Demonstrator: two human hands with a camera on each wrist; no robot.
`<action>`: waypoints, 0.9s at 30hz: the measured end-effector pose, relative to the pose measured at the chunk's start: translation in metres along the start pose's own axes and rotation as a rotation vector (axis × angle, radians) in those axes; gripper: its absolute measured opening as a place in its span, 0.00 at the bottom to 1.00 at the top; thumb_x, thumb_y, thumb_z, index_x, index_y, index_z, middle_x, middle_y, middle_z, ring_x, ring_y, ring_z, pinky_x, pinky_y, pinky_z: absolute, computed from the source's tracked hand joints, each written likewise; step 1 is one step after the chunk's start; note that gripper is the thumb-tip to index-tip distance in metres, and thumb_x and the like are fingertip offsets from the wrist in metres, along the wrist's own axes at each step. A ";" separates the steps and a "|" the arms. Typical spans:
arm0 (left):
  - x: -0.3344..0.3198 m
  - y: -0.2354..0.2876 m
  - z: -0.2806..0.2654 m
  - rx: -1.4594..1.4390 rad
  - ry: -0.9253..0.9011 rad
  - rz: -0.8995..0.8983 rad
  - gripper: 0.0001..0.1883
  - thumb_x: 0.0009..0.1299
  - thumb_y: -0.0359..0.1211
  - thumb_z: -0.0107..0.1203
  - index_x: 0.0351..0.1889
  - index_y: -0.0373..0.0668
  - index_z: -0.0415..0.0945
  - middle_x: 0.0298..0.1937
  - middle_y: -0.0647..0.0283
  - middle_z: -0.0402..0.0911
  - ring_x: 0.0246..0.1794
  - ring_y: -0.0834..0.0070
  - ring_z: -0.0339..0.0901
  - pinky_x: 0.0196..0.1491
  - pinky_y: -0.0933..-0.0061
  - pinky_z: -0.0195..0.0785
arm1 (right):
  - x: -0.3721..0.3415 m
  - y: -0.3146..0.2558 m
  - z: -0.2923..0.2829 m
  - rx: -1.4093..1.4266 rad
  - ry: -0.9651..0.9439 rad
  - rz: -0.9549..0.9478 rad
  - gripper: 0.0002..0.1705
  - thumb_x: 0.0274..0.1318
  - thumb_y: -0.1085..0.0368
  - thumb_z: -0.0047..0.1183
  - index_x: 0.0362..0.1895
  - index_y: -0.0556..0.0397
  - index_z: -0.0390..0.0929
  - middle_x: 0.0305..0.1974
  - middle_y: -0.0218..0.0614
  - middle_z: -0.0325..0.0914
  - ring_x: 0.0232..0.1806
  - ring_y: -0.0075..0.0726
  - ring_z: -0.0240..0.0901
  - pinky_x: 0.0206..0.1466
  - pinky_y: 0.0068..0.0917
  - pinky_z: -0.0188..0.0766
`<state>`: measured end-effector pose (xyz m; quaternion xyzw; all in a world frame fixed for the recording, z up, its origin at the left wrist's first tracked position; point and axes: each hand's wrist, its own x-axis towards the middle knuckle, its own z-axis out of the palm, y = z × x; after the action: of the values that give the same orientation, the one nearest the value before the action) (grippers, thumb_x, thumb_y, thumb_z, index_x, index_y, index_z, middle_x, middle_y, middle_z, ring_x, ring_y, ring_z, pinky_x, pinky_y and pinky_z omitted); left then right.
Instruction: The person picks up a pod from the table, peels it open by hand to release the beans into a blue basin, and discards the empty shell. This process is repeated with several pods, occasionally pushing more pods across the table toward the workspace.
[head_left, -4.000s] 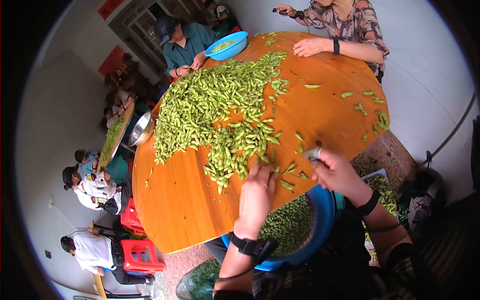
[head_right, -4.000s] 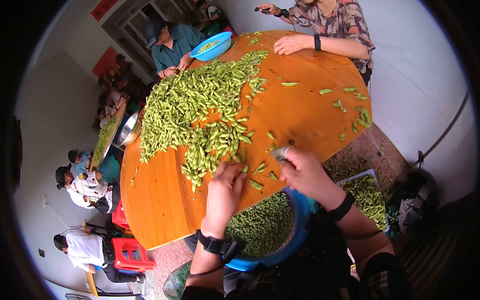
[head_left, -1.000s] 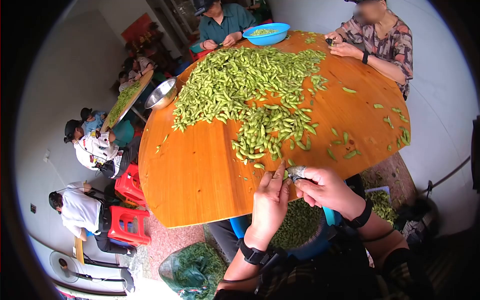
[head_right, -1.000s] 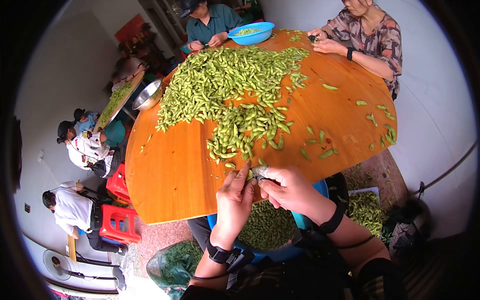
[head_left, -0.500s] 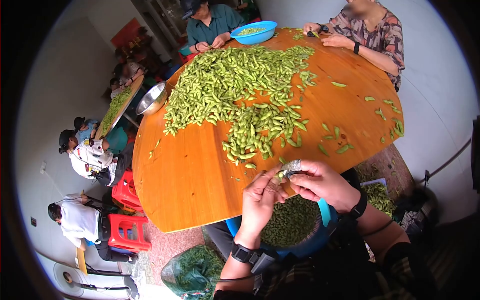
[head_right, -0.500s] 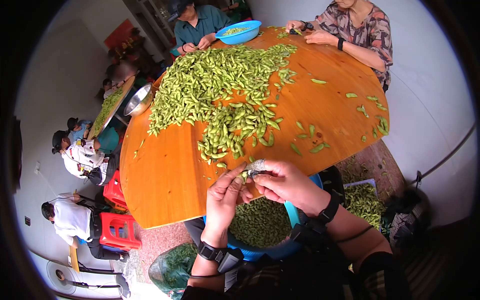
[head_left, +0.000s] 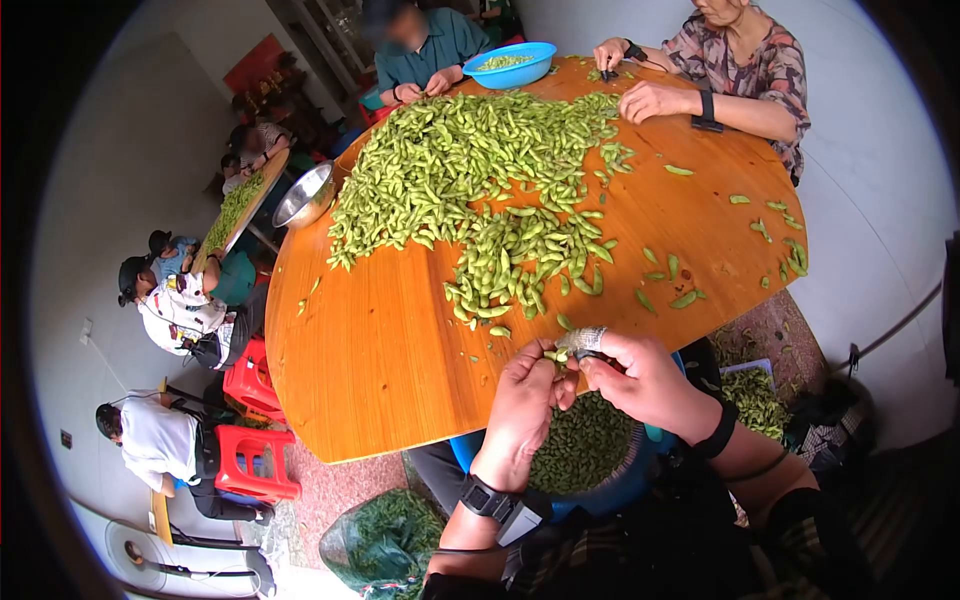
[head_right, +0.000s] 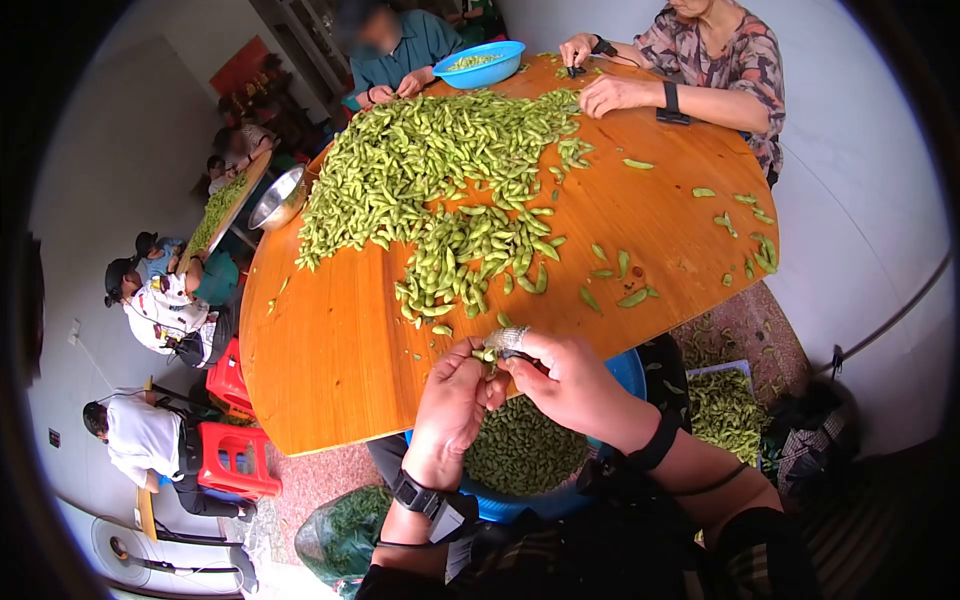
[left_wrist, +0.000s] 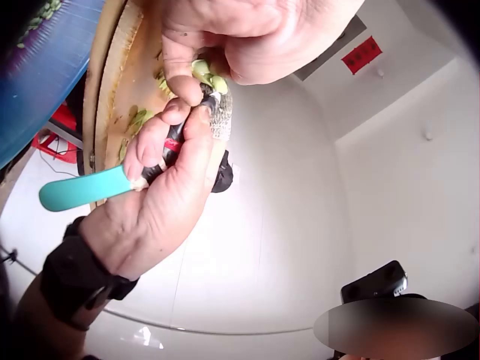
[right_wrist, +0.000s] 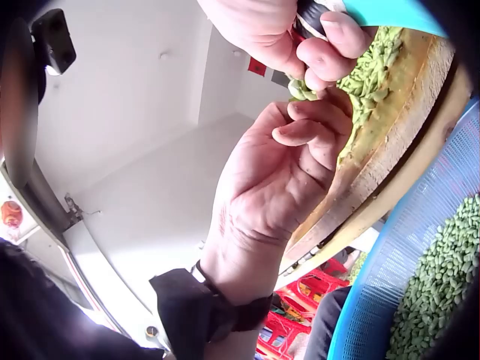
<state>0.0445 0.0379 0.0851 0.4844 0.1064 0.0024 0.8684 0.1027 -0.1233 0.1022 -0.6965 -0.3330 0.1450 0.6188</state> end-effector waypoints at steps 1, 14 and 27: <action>0.001 -0.001 0.000 -0.029 0.023 0.003 0.10 0.76 0.27 0.38 0.50 0.33 0.68 0.36 0.62 0.78 0.26 0.79 0.72 0.29 0.81 0.67 | 0.002 0.010 0.001 0.029 0.008 -0.016 0.12 0.62 0.75 0.48 0.49 0.61 0.76 0.31 0.34 0.80 0.30 0.21 0.74 0.35 0.22 0.72; -0.014 -0.013 0.014 0.265 0.043 0.175 0.07 0.80 0.32 0.41 0.47 0.43 0.70 0.26 0.77 0.64 0.24 0.91 0.57 0.26 0.88 0.53 | -0.001 -0.006 -0.003 0.279 -0.004 0.214 0.14 0.66 0.72 0.46 0.54 0.56 0.74 0.27 0.26 0.74 0.21 0.14 0.66 0.24 0.15 0.64; -0.011 0.033 -0.001 1.603 0.413 0.587 0.09 0.62 0.23 0.54 0.40 0.40 0.79 0.42 0.52 0.78 0.43 0.50 0.76 0.45 0.58 0.72 | 0.004 0.032 -0.084 0.094 0.352 0.348 0.09 0.67 0.68 0.45 0.47 0.56 0.74 0.23 0.27 0.70 0.17 0.15 0.61 0.19 0.18 0.60</action>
<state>0.0371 0.0552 0.1146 0.9462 0.1024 0.2377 0.1943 0.1662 -0.1859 0.0887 -0.7285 -0.0884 0.1412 0.6645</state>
